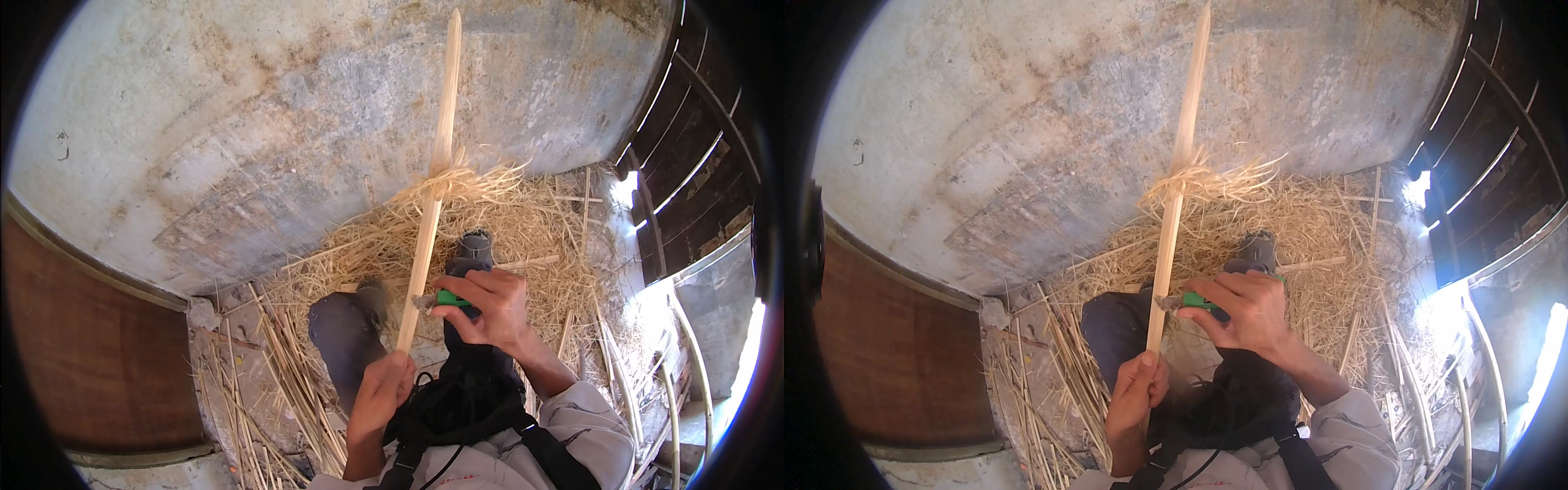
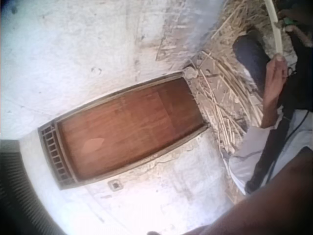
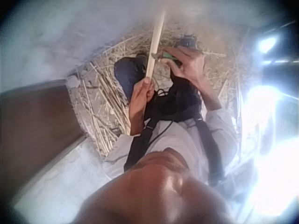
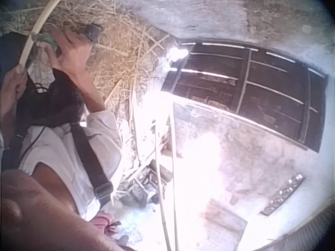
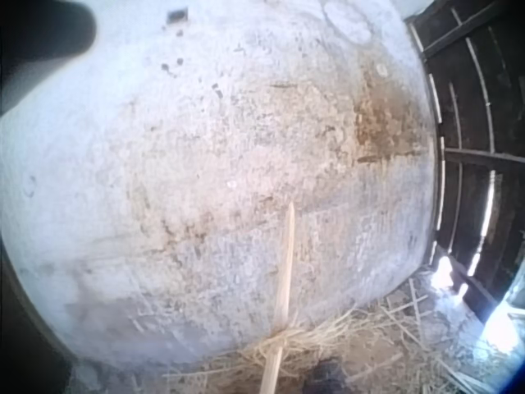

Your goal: The person whittles a long wooden stick using a small green utility knife while sitting on a floor covered in straw.

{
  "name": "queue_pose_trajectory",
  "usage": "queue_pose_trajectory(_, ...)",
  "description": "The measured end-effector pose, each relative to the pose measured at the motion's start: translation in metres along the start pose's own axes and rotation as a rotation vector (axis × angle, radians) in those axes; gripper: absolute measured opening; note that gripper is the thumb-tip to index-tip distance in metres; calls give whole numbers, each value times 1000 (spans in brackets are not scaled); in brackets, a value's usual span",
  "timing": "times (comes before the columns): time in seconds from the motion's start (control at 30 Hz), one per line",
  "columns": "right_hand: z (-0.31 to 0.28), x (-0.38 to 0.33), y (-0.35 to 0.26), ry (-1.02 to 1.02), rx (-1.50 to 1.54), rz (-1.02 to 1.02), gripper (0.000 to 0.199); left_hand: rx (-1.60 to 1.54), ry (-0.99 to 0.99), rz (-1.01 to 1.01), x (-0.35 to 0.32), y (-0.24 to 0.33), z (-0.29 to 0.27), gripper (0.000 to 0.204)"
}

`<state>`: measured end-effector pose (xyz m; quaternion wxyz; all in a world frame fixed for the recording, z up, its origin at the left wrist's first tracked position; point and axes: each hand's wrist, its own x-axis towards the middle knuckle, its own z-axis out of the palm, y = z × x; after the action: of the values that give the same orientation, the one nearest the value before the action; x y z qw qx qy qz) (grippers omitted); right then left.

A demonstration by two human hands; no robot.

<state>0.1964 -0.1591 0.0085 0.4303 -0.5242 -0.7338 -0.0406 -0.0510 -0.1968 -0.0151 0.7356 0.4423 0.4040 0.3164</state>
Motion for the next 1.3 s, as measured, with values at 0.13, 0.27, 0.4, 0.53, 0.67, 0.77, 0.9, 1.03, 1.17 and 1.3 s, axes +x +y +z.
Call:
queue_pose_trajectory(0.13, 3, -1, 2, 25, 14, -11, 35, 4, 10, -8, -2, 3, 1, 43)
queue_pose_trajectory(0.27, 6, 1, 3, 52, 33, -23, 37, 17, 13, 1, -2, 3, 1, 43)
queue_pose_trajectory(0.4, 6, 2, 3, 66, 27, -21, 37, 30, 7, 10, 0, 4, 1, 44)
queue_pose_trajectory(0.53, 1, 4, 0, 12, -1, -15, 36, 16, 8, 2, 0, 3, 0, 44)
queue_pose_trajectory(0.67, 3, 4, 1, 48, 5, -16, 36, 11, 10, -3, -1, 3, 0, 44)
queue_pose_trajectory(0.77, 6, 4, 2, 75, 13, -22, 37, 3, 11, -3, -1, 4, 1, 43)
queue_pose_trajectory(0.9, 6, 5, 2, 80, 15, -17, 37, 9, 9, -1, -1, 3, 0, 43)
queue_pose_trajectory(1.03, 5, 4, 3, 77, -5, -16, 37, 13, 20, -4, -2, 2, 1, 43)
queue_pose_trajectory(1.17, 2, 4, 3, 45, -21, -20, 37, 22, 16, 7, -2, 1, 0, 43)
queue_pose_trajectory(1.3, 7, 5, 3, 108, 5, -22, 36, 23, 17, 7, -2, -1, -1, 42)
